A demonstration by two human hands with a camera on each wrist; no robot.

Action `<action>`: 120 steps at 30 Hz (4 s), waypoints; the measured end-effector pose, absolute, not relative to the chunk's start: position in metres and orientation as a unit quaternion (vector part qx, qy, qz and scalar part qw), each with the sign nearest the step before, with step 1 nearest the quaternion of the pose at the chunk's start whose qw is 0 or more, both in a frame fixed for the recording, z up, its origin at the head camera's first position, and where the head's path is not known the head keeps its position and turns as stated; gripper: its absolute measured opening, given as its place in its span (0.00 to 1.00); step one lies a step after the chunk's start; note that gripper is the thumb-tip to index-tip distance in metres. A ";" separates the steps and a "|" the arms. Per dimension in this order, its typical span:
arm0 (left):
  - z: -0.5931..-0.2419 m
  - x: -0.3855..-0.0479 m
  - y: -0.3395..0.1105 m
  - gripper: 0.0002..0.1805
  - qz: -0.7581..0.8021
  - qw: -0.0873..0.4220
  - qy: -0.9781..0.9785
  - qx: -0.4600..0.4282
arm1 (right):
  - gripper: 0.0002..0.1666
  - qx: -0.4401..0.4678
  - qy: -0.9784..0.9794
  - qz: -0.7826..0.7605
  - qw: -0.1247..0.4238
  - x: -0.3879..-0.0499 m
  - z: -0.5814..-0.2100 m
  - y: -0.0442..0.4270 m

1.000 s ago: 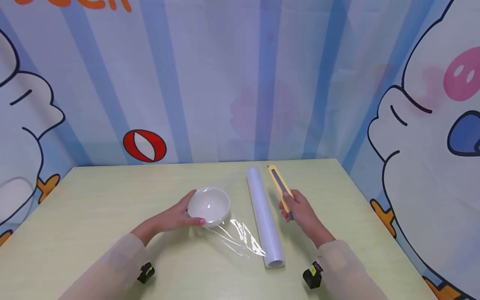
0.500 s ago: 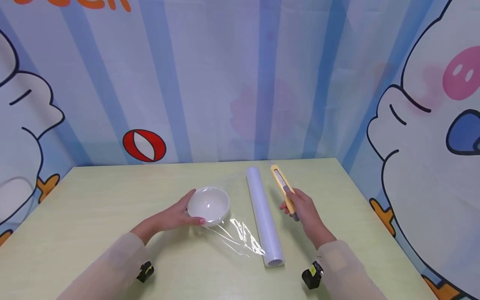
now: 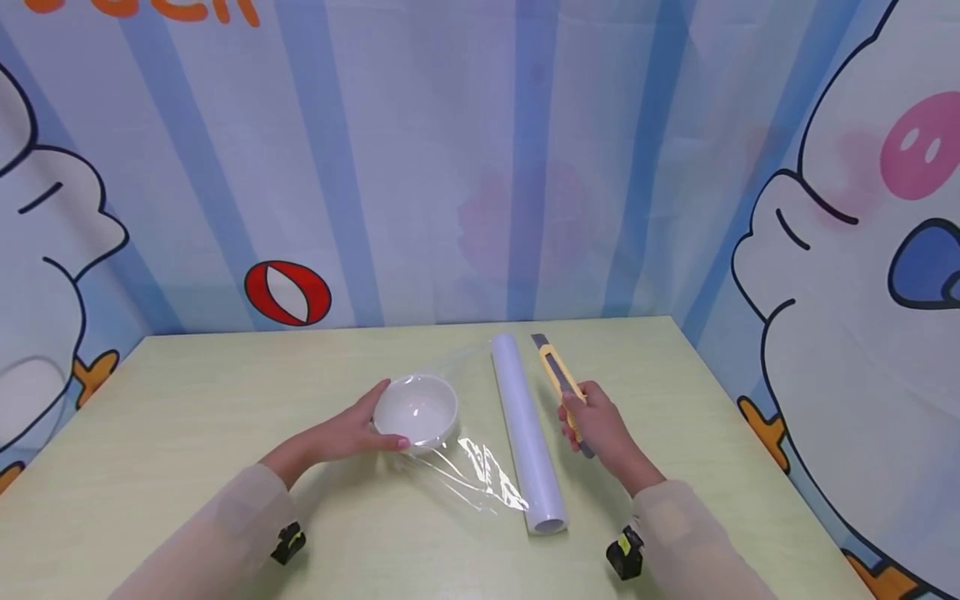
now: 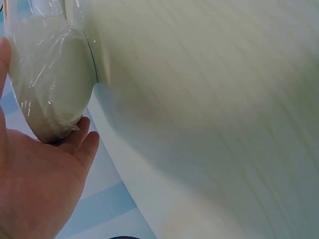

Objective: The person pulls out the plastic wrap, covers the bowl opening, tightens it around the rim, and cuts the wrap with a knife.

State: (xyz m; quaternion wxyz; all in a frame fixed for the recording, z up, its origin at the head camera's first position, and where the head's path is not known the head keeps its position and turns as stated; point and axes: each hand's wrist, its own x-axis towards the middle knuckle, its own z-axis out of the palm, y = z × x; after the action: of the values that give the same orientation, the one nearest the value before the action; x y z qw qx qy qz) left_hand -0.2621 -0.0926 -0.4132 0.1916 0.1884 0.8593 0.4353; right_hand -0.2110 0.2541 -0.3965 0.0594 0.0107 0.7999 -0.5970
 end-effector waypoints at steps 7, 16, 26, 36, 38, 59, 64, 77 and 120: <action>-0.412 -0.262 -0.094 0.63 0.410 0.217 0.870 0.165 | 0.25 0.063 0.855 -0.515 0.020 -0.211 -0.400 0.251; -0.403 -0.265 -0.096 0.61 0.400 0.232 0.873 0.155 | 0.30 0.095 0.866 -0.490 0.022 -0.208 -0.399 0.250; -0.419 -0.261 -0.102 0.68 0.412 0.207 0.867 0.188 | 0.29 0.087 0.863 -0.495 0.058 -0.207 -0.401 0.249; -0.425 -0.261 -0.103 0.69 0.393 0.186 0.875 0.214 | 0.28 0.061 0.860 -0.503 0.064 -0.207 -0.402 0.247; -0.426 -0.261 -0.102 0.69 0.391 0.183 0.875 0.218 | 0.26 0.062 0.856 -0.508 0.068 -0.208 -0.402 0.245; -0.342 -0.309 -0.082 0.37 0.257 0.194 0.927 0.193 | 0.15 0.047 0.859 -0.494 0.128 -0.232 -0.365 0.224; -0.329 -0.325 -0.050 0.32 0.193 0.203 0.940 0.192 | 0.14 0.050 0.850 -0.502 0.152 -0.253 -0.350 0.203; -0.351 -0.335 0.008 0.26 0.129 0.211 0.962 0.115 | 0.16 0.084 0.869 -0.471 0.124 -0.279 -0.355 0.169; -0.371 -0.345 0.026 0.15 0.131 0.071 0.982 0.114 | 0.24 0.070 0.941 -0.287 0.163 -0.277 -0.367 0.154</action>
State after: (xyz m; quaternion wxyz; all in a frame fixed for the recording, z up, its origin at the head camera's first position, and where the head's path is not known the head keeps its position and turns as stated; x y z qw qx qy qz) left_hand -0.3453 0.0257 -0.3714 0.0712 0.1137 0.9822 0.1315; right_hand -0.2766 0.1536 -0.3672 0.1631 0.0701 0.9412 -0.2873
